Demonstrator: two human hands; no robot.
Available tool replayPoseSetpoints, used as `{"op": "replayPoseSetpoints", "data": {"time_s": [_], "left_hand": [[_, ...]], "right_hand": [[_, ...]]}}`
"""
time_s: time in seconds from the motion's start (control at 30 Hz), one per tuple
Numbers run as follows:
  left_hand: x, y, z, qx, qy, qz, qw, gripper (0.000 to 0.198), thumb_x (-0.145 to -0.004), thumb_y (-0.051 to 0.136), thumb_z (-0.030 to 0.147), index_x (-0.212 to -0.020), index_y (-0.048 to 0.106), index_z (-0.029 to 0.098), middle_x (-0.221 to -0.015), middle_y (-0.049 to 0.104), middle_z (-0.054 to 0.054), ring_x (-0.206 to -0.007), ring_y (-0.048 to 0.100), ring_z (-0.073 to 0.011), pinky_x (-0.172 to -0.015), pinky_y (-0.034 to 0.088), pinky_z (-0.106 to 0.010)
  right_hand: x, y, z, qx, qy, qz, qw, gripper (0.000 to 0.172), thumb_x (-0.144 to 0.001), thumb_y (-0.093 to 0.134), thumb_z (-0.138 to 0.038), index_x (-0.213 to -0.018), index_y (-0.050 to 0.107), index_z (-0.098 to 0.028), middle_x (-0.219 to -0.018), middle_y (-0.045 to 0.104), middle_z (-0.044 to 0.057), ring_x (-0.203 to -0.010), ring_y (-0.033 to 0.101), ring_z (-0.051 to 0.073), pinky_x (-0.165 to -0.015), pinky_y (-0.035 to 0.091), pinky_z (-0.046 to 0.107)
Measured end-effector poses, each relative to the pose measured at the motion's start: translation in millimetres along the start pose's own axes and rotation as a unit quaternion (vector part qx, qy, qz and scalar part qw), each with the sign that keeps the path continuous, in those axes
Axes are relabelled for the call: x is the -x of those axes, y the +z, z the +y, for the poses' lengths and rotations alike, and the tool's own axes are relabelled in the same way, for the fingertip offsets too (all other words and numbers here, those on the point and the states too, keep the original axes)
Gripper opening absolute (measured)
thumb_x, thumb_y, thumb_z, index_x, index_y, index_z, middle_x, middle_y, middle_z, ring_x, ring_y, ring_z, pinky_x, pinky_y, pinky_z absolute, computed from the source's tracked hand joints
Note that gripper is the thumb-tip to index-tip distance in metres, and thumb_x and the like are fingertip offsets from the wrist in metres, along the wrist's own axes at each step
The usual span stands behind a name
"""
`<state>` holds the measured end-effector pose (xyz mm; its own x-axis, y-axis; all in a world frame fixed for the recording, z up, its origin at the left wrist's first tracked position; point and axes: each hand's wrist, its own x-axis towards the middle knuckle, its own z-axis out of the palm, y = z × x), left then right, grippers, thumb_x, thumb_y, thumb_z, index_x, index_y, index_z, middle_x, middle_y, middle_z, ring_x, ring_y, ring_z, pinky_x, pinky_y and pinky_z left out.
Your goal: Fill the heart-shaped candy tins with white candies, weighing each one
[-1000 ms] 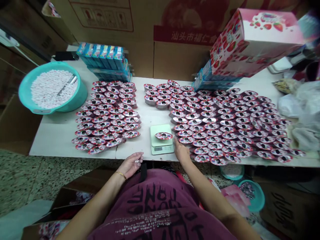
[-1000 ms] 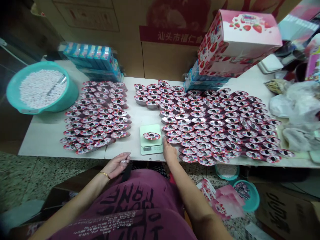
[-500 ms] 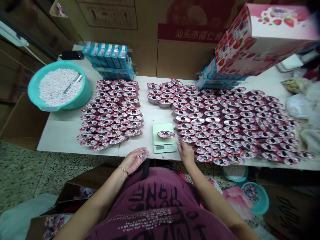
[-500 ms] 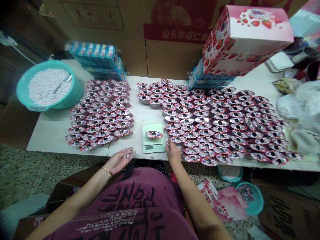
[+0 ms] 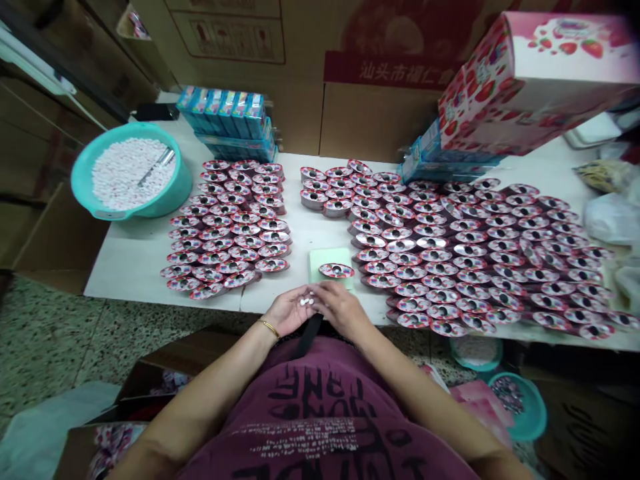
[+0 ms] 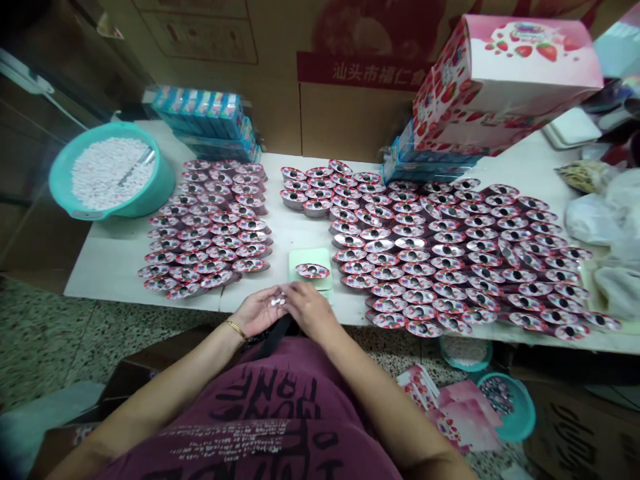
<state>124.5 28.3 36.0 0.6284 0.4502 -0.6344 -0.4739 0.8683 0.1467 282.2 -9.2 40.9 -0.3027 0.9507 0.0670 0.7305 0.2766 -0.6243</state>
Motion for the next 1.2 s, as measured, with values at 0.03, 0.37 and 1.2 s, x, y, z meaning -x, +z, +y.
{"op": "replayPoseSetpoints", "data": {"time_s": [0.03, 0.37, 1.2], "left_hand": [[1, -2.1, -3, 0.006, 0.0, 0.007, 1.0, 0.023, -0.078, 0.043, 0.015, -0.093, 0.058, 0.006, -0.085, 0.063, -0.009, -0.076, 0.057, -0.0117, -0.078, 0.043, -0.025], [11, -23.8, -13, -0.012, -0.024, 0.041, 0.999, 0.022, -0.077, 0.045, 0.016, -0.09, 0.058, 0.005, -0.089, 0.063, -0.013, -0.084, 0.058, -0.016, -0.085, 0.041, -0.03], [30, -64.6, 31, -0.041, 0.115, 0.229, 0.966, 0.023, -0.068, 0.045, -0.005, -0.083, 0.055, 0.009, -0.071, 0.059, -0.007, -0.059, 0.056, -0.0075, -0.051, 0.046, -0.014]], "right_hand": [[1, 4, -7, -0.004, -0.013, -0.025, 1.0, 0.027, -0.083, 0.04, -0.026, -0.106, 0.052, -0.018, -0.099, 0.054, 0.008, -0.091, 0.048, 0.017, -0.078, 0.042, 0.029], [5, 13, 1, -0.082, 0.001, -0.002, 0.997, 0.019, -0.083, 0.039, -0.023, -0.087, 0.057, -0.016, -0.079, 0.055, 0.006, -0.077, 0.052, 0.013, -0.069, 0.043, 0.023], [8, -47, 57, -0.188, 0.303, 0.25, 0.9, 0.025, -0.074, 0.049, -0.033, -0.087, 0.062, -0.016, -0.079, 0.063, 0.005, -0.062, 0.057, 0.012, -0.058, 0.047, 0.027]]}}
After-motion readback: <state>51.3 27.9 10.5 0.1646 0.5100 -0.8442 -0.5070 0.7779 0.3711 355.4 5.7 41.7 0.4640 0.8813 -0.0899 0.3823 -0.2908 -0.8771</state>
